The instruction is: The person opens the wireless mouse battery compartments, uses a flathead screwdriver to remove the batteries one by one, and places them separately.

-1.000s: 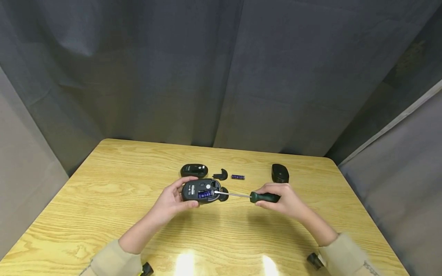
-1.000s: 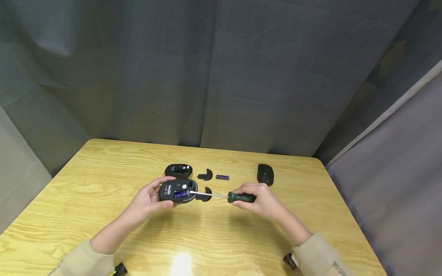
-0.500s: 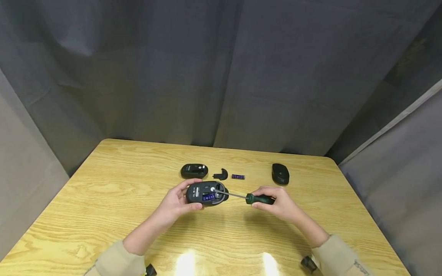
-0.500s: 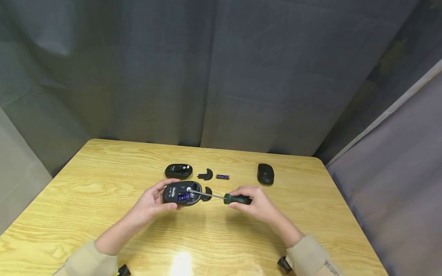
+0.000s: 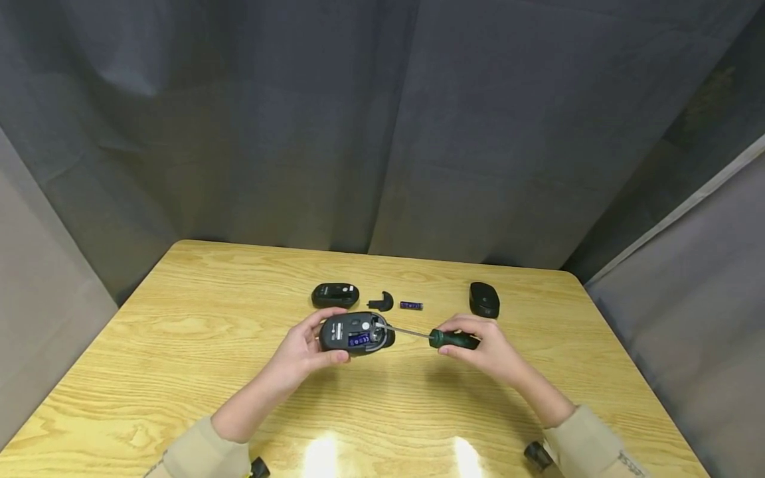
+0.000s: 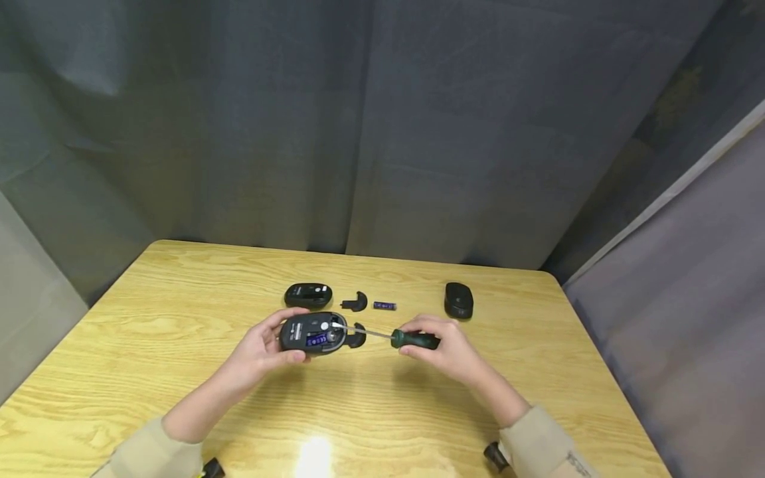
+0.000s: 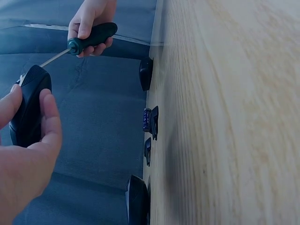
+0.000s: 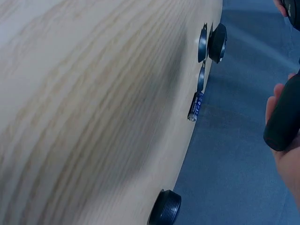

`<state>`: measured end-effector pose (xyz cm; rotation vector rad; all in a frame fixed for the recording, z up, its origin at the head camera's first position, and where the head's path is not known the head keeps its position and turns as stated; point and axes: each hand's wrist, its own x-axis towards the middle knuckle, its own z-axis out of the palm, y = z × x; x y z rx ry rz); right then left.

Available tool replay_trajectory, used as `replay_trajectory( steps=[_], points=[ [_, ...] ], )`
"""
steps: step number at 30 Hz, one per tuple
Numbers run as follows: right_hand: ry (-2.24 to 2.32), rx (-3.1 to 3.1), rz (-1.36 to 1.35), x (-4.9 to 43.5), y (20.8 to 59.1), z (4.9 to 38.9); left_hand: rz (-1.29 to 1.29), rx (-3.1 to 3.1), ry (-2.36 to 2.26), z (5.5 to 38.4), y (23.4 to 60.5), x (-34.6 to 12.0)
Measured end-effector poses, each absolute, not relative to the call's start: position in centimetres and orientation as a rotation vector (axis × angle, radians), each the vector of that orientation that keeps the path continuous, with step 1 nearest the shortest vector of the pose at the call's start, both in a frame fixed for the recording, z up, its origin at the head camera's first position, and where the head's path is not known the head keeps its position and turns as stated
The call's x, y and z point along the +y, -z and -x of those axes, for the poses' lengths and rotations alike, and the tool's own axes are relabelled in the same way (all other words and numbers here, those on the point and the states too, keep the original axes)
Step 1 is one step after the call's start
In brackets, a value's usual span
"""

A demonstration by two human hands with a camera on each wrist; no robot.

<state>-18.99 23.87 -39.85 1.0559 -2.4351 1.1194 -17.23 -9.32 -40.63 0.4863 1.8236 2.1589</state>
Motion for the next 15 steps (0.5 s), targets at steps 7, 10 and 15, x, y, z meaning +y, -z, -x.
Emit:
replay_trajectory(
  steps=[7, 10, 15],
  points=[
    [-1.053, -2.475, -0.967, 25.6, 40.6, 20.0, -0.457, 1.86, -2.132, 17.2, 40.6, -9.5],
    [-1.033, -2.524, -0.883, 26.1, 40.6, 20.1, -0.437, 1.871, -2.122, 17.2, 40.6, -9.6],
    [-1.027, -2.635, -0.686, 27.0, 40.8, 20.3, -0.429, 1.884, -2.113, 17.1, 40.7, -9.9]
  ],
)
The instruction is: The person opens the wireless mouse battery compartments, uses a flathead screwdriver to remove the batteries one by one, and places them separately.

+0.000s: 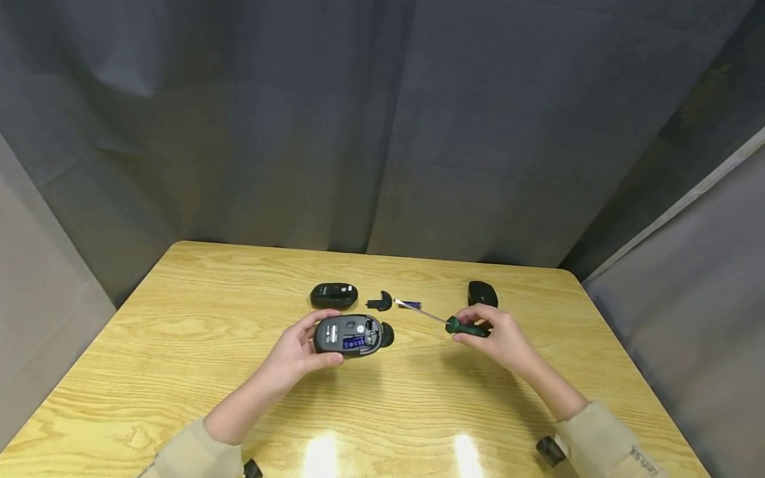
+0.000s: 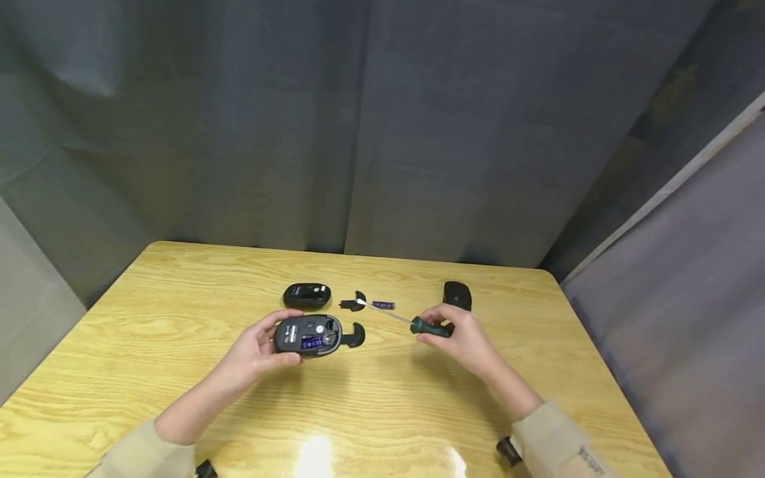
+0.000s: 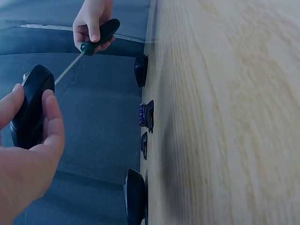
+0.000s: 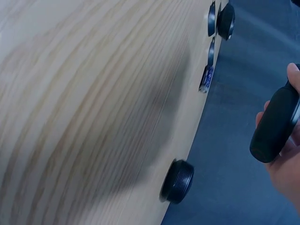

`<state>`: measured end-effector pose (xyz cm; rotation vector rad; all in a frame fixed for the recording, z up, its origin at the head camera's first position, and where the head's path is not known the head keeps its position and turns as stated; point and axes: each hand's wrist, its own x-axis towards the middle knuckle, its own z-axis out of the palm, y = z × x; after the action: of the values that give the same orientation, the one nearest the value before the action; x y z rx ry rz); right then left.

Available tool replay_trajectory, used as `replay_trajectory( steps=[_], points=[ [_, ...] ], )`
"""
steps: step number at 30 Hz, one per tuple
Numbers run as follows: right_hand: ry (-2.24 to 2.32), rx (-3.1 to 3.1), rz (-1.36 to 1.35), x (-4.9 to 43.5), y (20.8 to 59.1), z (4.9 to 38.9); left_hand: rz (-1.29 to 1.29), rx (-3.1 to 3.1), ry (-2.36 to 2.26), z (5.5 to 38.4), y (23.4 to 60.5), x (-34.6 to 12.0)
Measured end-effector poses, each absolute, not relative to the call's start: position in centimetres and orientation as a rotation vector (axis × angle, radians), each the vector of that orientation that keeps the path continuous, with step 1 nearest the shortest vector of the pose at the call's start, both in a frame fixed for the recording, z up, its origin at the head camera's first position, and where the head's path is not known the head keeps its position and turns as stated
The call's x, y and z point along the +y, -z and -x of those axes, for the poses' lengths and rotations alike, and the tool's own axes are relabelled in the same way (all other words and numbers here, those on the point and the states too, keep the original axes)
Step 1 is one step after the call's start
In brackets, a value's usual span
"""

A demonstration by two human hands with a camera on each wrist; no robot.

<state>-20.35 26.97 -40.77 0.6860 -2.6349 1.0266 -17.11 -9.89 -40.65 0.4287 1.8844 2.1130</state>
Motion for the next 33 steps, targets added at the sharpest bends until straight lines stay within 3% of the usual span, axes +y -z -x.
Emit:
replay_trajectory(
  steps=[17, 33],
  points=[
    [-0.858, -2.702, -0.472, 31.0, 43.3, 22.5, -0.397, 1.951, -2.058, 17.1, 40.8, -10.5],
    [-0.767, -2.809, -0.462, 33.7, 44.1, 23.5, -0.407, 1.951, -2.054, 17.1, 41.0, -10.6]
  ],
)
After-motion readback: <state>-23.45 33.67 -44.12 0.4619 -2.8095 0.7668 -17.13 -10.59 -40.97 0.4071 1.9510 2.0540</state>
